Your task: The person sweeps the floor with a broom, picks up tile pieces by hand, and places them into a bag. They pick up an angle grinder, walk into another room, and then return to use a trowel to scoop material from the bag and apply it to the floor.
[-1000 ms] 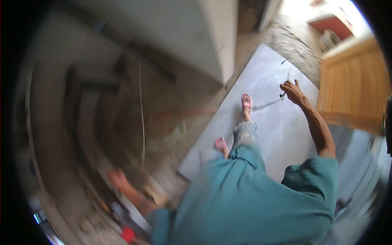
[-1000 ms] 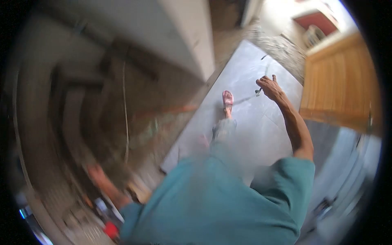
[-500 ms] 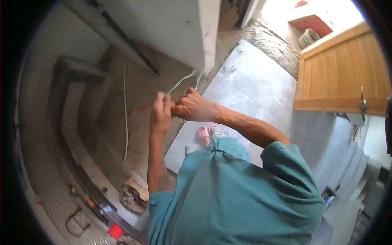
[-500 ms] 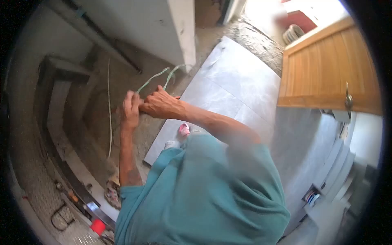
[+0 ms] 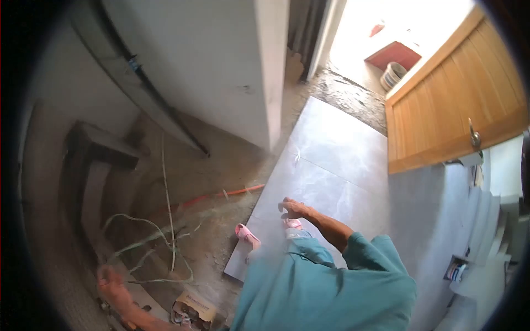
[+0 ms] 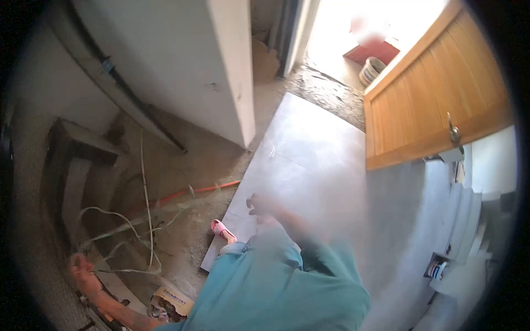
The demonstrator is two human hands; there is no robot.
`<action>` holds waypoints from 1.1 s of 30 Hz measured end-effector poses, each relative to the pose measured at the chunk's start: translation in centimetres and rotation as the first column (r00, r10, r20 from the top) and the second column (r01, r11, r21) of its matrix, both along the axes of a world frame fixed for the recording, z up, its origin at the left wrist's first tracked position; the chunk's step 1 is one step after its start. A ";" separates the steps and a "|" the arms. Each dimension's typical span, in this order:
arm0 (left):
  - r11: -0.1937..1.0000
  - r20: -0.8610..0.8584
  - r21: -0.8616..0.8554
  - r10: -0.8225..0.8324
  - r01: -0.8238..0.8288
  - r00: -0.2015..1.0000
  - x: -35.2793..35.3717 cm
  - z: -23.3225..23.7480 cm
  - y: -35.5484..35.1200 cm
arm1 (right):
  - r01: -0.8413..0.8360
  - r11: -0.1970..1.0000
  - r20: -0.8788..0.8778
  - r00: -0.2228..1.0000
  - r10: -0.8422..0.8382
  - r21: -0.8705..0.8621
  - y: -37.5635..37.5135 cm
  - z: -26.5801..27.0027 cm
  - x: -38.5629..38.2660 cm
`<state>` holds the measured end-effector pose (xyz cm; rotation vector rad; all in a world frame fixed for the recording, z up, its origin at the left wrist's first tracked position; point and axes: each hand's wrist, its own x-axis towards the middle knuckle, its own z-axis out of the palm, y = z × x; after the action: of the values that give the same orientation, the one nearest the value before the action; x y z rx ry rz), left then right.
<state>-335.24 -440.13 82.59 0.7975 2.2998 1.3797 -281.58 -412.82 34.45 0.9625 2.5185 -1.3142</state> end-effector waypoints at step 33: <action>0.958 0.191 0.167 0.200 -0.232 0.961 -23.7 -4.1 -3.3 | -0.541 0.785 -0.123 0.794 0.595 0.303 -3.5 19.8 -34.0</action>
<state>-358.90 -443.44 78.50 0.4635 2.1973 1.7100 -315.62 -416.28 54.29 0.0293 2.8484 -0.9526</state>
